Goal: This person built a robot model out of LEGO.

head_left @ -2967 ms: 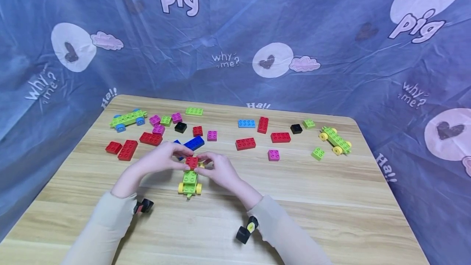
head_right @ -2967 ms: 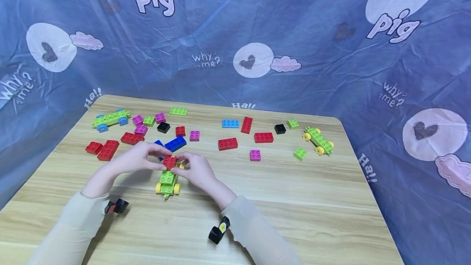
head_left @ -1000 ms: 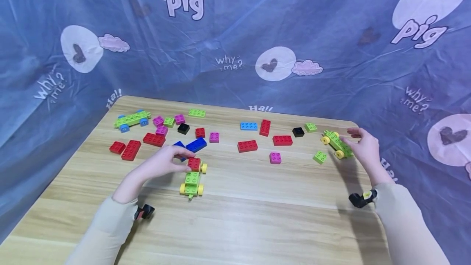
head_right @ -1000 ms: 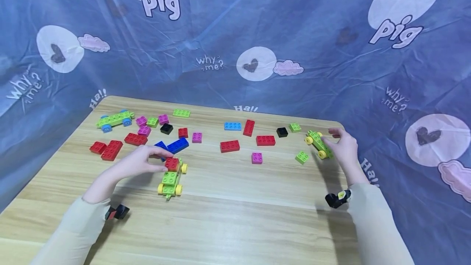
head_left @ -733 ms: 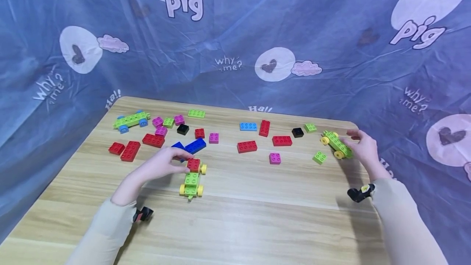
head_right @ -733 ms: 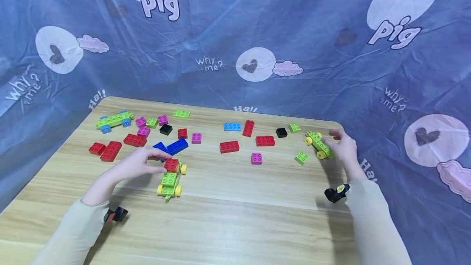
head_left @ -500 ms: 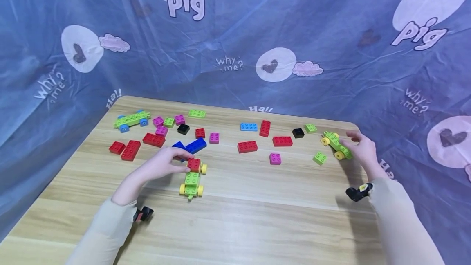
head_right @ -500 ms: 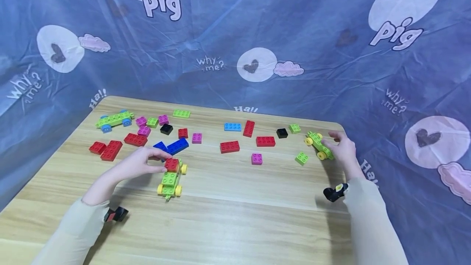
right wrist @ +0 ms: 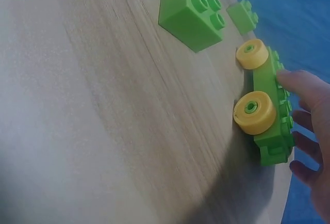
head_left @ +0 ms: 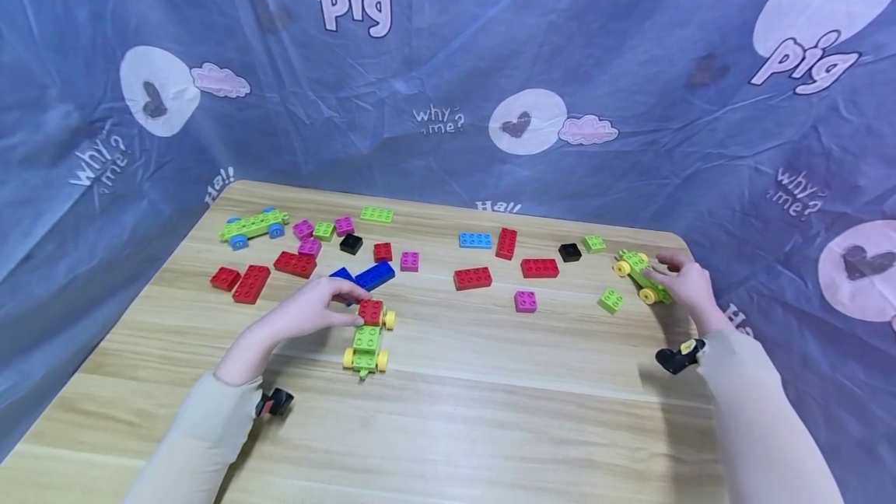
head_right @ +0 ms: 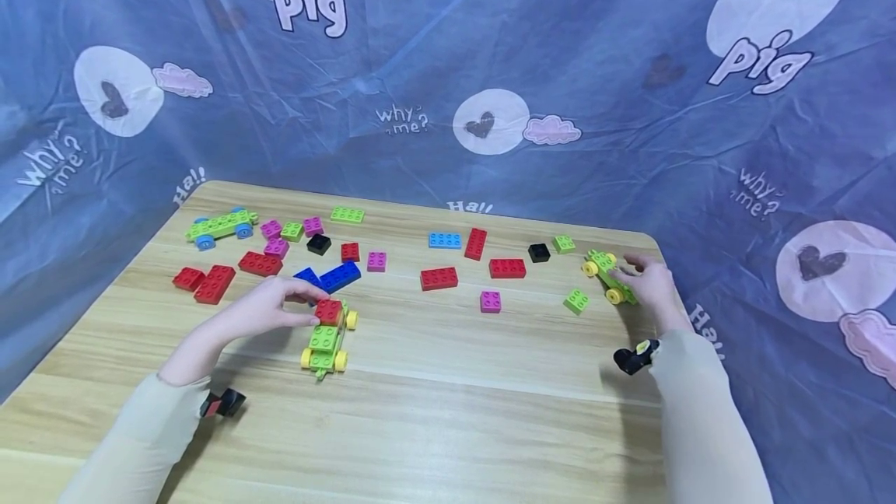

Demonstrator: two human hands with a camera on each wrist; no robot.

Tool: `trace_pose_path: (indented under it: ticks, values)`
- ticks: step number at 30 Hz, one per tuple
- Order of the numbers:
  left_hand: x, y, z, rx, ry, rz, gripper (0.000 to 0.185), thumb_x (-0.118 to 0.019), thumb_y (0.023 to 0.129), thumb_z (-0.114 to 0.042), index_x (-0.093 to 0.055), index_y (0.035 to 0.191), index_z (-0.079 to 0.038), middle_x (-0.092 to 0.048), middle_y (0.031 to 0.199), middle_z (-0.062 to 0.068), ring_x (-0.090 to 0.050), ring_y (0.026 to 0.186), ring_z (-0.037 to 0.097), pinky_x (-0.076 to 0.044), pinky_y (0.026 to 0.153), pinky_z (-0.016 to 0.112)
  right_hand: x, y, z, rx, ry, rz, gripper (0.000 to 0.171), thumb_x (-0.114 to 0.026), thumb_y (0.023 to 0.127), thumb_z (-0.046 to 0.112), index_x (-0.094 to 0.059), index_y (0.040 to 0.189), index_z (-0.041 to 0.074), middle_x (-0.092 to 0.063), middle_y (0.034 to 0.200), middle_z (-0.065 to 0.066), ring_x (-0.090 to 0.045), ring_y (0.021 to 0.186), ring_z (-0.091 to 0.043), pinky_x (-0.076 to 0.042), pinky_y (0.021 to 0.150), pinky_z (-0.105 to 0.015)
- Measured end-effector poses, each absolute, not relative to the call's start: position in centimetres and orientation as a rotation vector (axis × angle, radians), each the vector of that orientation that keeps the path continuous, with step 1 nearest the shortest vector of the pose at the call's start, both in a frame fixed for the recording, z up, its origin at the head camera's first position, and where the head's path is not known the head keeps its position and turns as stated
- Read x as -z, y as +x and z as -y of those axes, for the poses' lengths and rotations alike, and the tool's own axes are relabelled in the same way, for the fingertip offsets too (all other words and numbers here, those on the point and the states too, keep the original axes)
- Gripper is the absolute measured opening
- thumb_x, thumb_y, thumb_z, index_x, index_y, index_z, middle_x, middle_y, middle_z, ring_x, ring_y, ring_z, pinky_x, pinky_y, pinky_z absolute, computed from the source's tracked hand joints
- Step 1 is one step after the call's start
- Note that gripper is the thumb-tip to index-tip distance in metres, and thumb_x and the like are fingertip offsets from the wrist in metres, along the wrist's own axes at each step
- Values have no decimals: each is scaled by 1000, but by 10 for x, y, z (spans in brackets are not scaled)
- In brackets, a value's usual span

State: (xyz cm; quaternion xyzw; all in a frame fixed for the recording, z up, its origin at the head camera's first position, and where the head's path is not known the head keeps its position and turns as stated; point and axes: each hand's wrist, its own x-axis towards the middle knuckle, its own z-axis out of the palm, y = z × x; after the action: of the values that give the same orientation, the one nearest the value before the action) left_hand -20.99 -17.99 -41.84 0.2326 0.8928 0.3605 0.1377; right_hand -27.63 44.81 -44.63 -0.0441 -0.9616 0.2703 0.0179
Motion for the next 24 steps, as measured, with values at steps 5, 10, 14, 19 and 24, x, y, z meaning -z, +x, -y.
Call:
trace_pose_path:
  ticks: [5, 10, 14, 19, 24]
  values:
    - [418, -210, 179, -1049, 679, -2576, 38, -74, 87, -17, -67, 121, -1, -70, 114, 10, -64, 107, 29, -53, 93, 48, 450, -279, -450, -889, -131, 3049, 66, -61, 95, 39, -46, 136, -11, -49, 133, -36, -47, 120, -50, -43, 93, -54]
    - [418, -211, 181, -1049, 684, -2573, 39, -74, 87, -19, -67, 121, -1, -70, 114, 11, -64, 107, 28, -52, 93, 48, 453, -280, -448, -895, -132, 3044, 66, -65, 93, 40, -50, 134, -10, -57, 123, -34, -58, 100, -31, -45, 72, -20]
    - [418, -212, 181, -1044, 675, -2571, 38, -73, 87, -19, -67, 121, -2, -70, 114, 12, -64, 107, 29, -52, 94, 49, 457, -280, -445, -891, -108, 2994, 61, -69, 91, 31, -53, 130, -13, -60, 117, -35, -54, 82, -9, -42, 62, -10]
    - [418, -211, 181, -1046, 663, -2569, 38, -73, 87, -19, -67, 121, -2, -70, 114, 11, -64, 107, 28, -52, 94, 48, 460, -278, -442, -899, -157, 2981, 60, -68, 91, 29, -52, 131, -13, -59, 119, -36, -56, 84, -12, -41, 61, -9]
    - [418, -211, 180, -1046, 661, -2567, 38, -73, 87, -18, -67, 122, -2, -70, 115, 10, -64, 108, 28, -52, 94, 48, 461, -279, -441, -905, -191, 2987, 61, -66, 93, 31, -50, 132, -13, -56, 123, -37, -58, 102, -38, -40, 63, -9]
